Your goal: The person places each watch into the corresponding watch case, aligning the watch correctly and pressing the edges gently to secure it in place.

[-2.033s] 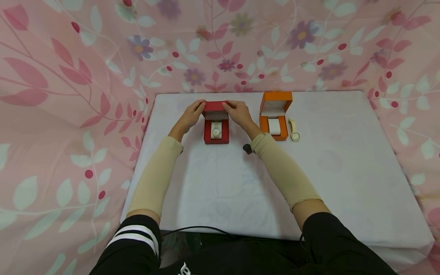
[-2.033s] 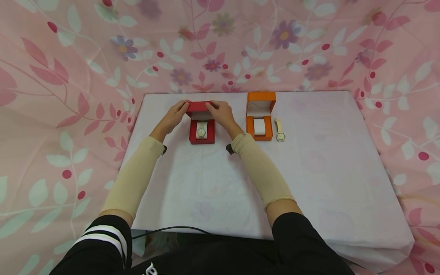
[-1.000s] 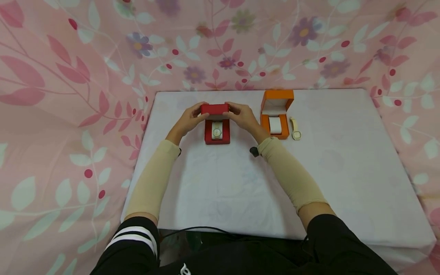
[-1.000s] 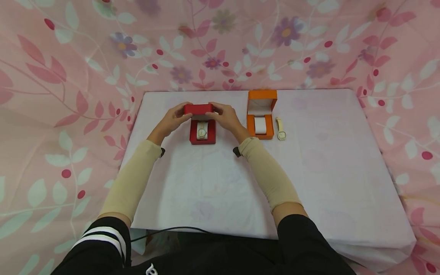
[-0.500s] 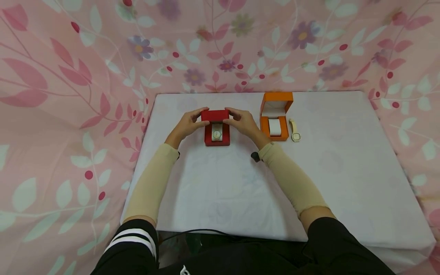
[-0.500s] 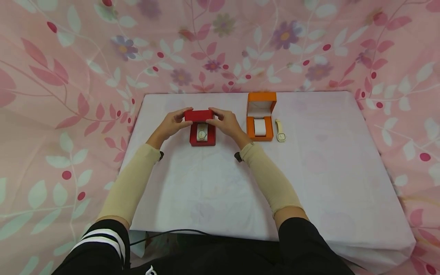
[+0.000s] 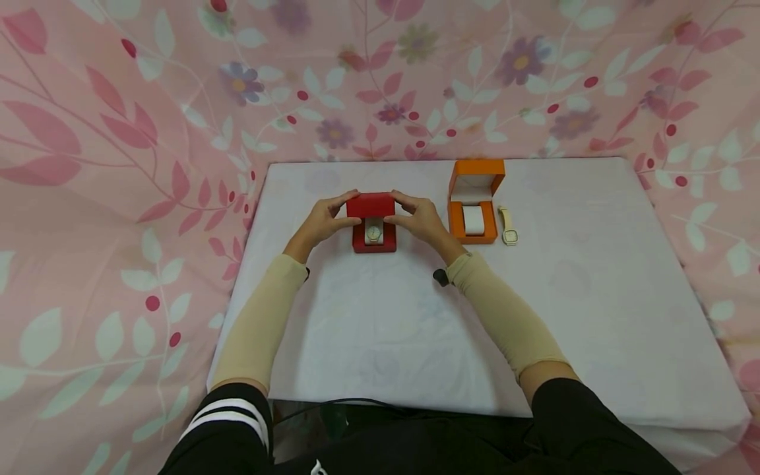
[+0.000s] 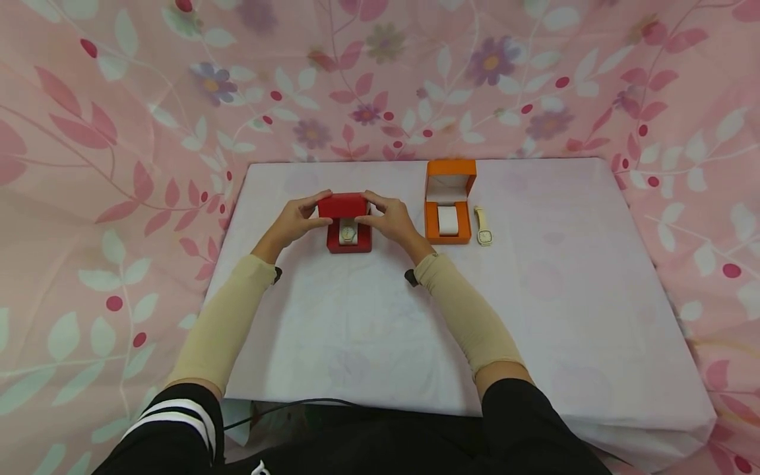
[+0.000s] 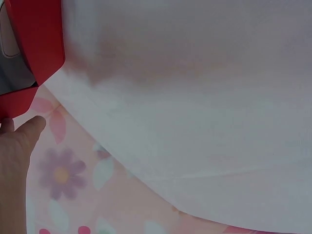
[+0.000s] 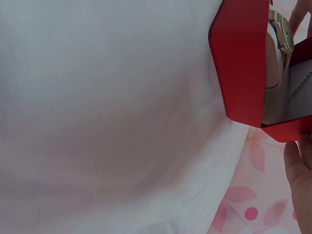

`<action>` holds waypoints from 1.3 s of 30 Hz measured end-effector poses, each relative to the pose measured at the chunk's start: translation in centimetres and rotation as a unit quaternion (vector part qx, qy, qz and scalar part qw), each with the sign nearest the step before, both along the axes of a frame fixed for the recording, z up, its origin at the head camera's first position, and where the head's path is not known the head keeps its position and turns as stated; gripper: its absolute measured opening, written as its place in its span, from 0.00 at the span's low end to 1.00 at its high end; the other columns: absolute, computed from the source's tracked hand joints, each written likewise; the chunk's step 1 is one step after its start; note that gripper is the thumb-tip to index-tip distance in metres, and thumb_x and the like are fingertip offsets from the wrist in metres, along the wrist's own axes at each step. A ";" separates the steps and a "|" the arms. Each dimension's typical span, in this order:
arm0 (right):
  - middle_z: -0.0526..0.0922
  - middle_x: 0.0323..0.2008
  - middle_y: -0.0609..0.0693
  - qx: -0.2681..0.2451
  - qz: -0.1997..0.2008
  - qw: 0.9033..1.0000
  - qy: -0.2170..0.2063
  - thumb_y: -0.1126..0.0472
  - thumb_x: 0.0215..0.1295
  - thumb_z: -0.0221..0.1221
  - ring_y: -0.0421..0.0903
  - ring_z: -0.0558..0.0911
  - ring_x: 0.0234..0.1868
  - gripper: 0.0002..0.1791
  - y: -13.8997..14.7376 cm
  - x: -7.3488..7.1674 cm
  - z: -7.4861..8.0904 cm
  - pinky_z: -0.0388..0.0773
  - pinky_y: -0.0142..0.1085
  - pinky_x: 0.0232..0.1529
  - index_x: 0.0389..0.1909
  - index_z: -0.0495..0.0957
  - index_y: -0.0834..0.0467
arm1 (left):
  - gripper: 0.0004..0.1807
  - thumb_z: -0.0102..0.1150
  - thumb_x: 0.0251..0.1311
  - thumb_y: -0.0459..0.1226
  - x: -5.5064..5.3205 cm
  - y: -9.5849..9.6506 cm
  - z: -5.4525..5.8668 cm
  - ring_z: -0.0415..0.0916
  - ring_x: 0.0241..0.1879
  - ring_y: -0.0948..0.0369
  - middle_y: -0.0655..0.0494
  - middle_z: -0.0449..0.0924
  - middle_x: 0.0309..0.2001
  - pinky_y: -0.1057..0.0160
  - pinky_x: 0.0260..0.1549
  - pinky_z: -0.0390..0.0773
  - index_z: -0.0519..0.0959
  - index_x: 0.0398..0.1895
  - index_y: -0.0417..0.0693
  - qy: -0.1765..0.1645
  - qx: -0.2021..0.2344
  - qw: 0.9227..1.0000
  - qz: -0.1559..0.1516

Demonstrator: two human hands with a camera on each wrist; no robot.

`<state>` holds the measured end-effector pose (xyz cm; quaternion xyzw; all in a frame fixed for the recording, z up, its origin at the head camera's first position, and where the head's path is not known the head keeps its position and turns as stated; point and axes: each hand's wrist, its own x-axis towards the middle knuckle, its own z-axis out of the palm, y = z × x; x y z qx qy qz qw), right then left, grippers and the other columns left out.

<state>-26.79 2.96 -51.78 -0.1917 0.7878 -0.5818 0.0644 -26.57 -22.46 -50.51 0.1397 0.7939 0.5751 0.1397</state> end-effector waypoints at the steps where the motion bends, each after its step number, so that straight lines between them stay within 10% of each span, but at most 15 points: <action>1: 0.67 0.63 0.57 -0.007 0.001 1.000 -0.002 0.64 0.51 0.66 0.51 0.67 0.65 0.33 0.0 0.1 0.0 0.66 0.45 0.62 0.61 0.67 0.60 | 0.36 0.66 0.50 0.32 0.1 0.0 0.0 0.51 0.70 0.62 0.52 0.60 0.68 0.58 0.69 0.50 0.66 0.65 0.48 0.001 -0.002 1.000 -0.001; 10: 0.69 0.63 0.45 0.012 -0.015 0.998 0.058 0.55 0.51 0.66 0.40 0.68 0.64 0.34 -0.1 -0.1 -2.6 0.68 0.36 0.61 0.62 0.69 0.50 | 0.35 0.65 0.50 0.31 0.5 0.1 -0.2 0.49 0.71 0.61 0.51 0.57 0.69 0.53 0.69 0.50 0.66 0.64 0.48 0.024 -0.010 1.000 -0.015; 23: 0.68 0.63 0.53 -0.003 -0.031 0.996 0.080 0.61 0.50 0.67 0.45 0.67 0.65 0.32 -0.5 1.3 -2.4 0.67 0.41 0.62 0.59 0.72 0.58 | 0.34 0.65 0.49 0.29 0.8 0.1 -1.0 0.49 0.71 0.58 0.50 0.58 0.69 0.51 0.68 0.51 0.67 0.63 0.46 0.047 -0.015 0.999 -0.018; 30: 0.70 0.63 0.51 0.090 -0.037 0.985 0.143 0.56 0.52 0.65 0.43 0.69 0.63 0.29 -0.6 1.4 -5.3 0.70 0.35 0.59 0.57 0.73 0.58 | 0.33 0.68 0.47 0.40 0.7 -0.4 -5.2 0.53 0.69 0.64 0.63 0.61 0.67 0.56 0.67 0.56 0.71 0.61 0.55 0.107 -0.083 0.991 0.004; 39: 0.68 0.64 0.52 0.118 -0.045 0.976 0.176 0.58 0.52 0.66 0.44 0.69 0.63 0.30 -1.1 1.8 -6.0 0.70 0.35 0.59 0.58 0.72 0.59 | 0.30 0.66 0.49 0.39 0.9 -0.4 -6.1 0.53 0.69 0.62 0.63 0.60 0.68 0.55 0.65 0.61 0.73 0.59 0.55 0.118 -0.105 0.987 0.013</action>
